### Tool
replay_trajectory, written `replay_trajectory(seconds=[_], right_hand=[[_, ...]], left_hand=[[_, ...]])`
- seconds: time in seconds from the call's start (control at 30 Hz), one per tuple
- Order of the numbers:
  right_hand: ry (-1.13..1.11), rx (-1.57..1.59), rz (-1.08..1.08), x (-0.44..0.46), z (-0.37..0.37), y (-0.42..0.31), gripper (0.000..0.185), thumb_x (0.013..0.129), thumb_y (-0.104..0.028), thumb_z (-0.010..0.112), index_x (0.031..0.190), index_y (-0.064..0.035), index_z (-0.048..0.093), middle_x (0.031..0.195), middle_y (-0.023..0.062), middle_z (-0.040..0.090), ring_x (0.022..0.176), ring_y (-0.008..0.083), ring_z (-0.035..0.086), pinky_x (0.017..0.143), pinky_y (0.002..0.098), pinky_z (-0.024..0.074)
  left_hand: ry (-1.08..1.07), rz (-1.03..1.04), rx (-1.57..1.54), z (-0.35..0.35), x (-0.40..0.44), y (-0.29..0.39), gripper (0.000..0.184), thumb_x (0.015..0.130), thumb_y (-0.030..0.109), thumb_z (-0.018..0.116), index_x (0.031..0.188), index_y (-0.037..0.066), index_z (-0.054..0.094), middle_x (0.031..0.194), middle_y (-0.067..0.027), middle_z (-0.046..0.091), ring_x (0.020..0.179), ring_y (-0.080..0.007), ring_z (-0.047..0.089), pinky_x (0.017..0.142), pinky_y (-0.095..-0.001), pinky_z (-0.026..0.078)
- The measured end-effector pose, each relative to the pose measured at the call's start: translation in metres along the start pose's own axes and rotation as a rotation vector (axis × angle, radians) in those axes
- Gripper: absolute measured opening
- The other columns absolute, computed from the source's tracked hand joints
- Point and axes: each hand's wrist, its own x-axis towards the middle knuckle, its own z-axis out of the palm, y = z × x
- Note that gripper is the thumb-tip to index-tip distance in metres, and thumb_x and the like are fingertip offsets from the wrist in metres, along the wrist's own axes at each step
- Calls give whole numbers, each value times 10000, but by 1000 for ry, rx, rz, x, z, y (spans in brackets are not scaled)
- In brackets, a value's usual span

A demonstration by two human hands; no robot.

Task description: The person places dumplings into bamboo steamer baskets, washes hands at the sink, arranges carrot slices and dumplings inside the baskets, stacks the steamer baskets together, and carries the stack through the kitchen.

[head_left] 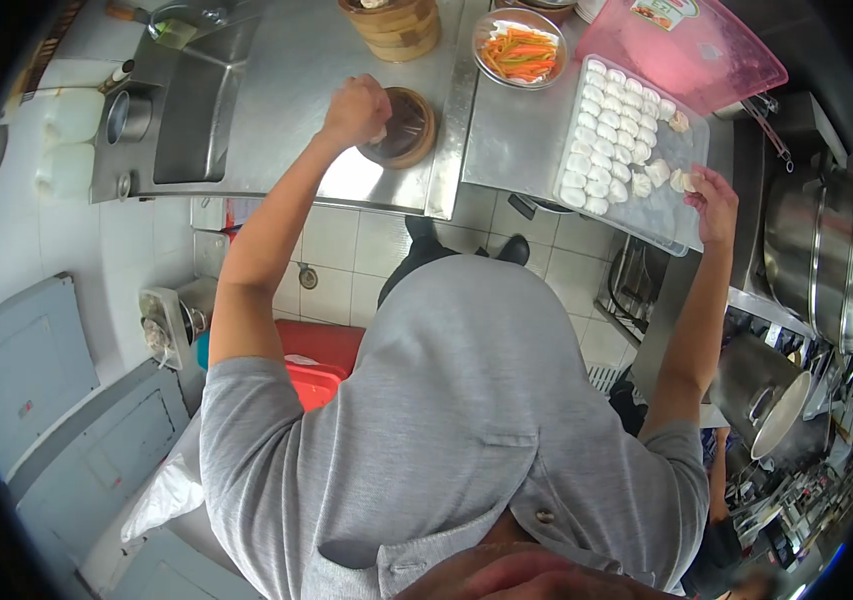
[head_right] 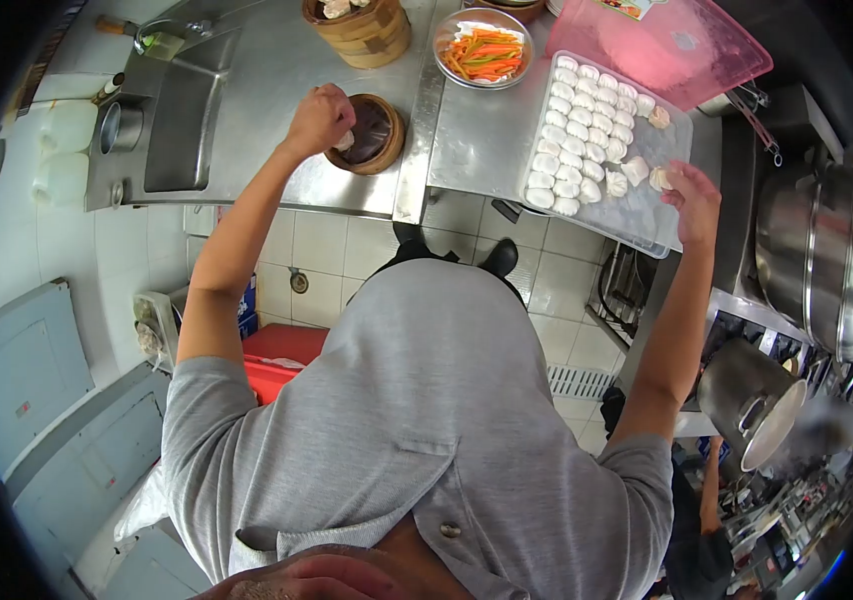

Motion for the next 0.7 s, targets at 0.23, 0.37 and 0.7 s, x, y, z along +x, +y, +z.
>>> replay_trajectory(seconds=[0.23, 0.37, 0.7], right_hand=[[-204, 429, 1, -9, -1, 12, 417, 912, -138, 650, 1241, 114, 598, 1119, 179, 707, 830, 211, 715, 744, 326, 603], [-350, 635, 40, -22, 20, 17, 435, 913, -128, 623, 1278, 102, 564, 1199, 217, 679, 890, 254, 726, 810, 361, 614], [-586, -34, -136, -32, 198, -17, 377, 847, -20, 759, 1198, 24, 630, 1096, 117, 703, 963, 166, 694, 854, 309, 577]], left_hand=[[262, -669, -1040, -72, -69, -84, 169, 893, 223, 720, 987, 83, 721, 1035, -135, 722, 981, -276, 669, 880, -407, 512], [-210, -774, 323, -35, -175, -152, 310, 871, 358, 742, 992, 72, 749, 1067, -154, 732, 1036, -273, 688, 851, -414, 534], [23, -838, 95, 25, -297, -162, 719, 750, 512, 816, 1339, 143, 633, 1497, -273, 449, 1403, -409, 428, 1122, -487, 416]])
